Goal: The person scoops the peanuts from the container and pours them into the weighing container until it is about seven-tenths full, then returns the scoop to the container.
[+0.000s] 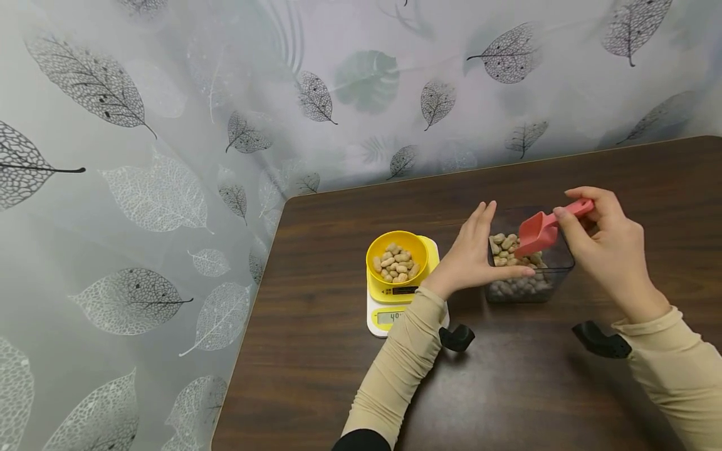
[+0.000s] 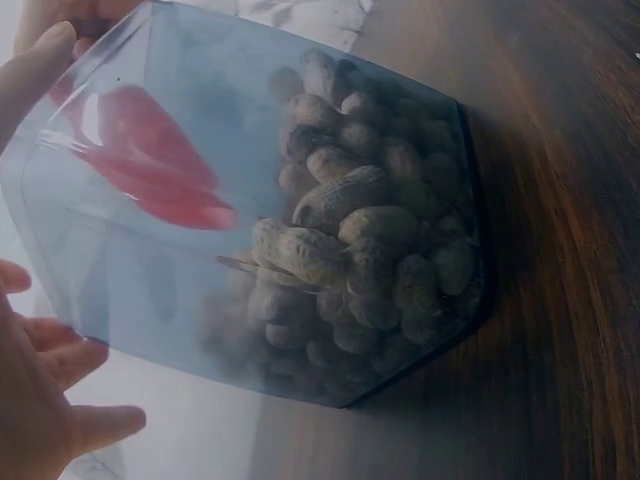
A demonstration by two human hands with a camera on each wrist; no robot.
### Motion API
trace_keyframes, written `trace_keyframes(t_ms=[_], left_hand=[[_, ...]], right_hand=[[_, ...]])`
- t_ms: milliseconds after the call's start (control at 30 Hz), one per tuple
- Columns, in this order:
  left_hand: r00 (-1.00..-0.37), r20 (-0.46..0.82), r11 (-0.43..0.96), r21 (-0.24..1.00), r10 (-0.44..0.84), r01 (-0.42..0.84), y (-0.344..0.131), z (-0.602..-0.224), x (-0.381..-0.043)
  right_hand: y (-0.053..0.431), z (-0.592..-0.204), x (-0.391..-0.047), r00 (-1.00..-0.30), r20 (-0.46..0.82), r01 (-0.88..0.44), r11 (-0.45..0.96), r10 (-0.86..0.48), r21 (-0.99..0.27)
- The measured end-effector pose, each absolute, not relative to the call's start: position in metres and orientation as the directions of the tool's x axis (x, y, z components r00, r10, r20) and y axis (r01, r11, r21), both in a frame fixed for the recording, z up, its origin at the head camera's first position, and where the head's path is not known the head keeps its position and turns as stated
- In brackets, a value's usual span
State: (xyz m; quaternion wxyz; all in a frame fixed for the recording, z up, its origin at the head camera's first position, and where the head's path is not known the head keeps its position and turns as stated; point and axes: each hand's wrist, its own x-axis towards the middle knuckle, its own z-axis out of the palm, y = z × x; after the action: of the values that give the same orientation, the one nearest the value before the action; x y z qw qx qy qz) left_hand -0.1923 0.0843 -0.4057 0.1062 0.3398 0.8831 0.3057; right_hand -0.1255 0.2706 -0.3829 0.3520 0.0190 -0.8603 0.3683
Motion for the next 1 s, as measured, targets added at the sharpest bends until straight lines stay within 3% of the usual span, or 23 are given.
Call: trace_keyframes(t_ms=[133, 500, 767, 1000], left_hand=[[-0.734, 0.027, 0.563, 0.623, 0.679, 0.543, 0.084, -0.408, -0.192], [-0.72, 0.05, 0.526, 0.648, 0.693, 0.551, 0.082, -0.412, -0.194], [-0.729, 0.047, 0.526, 0.661, 0.683, 0.535, 0.082, -0.411, -0.193], [-0.729, 0.035, 0.534, 0.658, 0.684, 0.532, 0.081, -0.411, -0.193]], right_hand=[[0.267, -0.392, -0.124, -0.758, 0.629, -0.297, 0.769, 0.17, -0.566], [0.271, -0.397, -0.12, -0.761, 0.625, -0.278, 0.782, 0.176, -0.559], [0.272, -0.396, -0.125, -0.793, 0.606, -0.349, 0.768, 0.064, -0.537], [0.267, -0.401, -0.128, -0.846, 0.499, -0.219, 0.729, 0.189, -0.648]])
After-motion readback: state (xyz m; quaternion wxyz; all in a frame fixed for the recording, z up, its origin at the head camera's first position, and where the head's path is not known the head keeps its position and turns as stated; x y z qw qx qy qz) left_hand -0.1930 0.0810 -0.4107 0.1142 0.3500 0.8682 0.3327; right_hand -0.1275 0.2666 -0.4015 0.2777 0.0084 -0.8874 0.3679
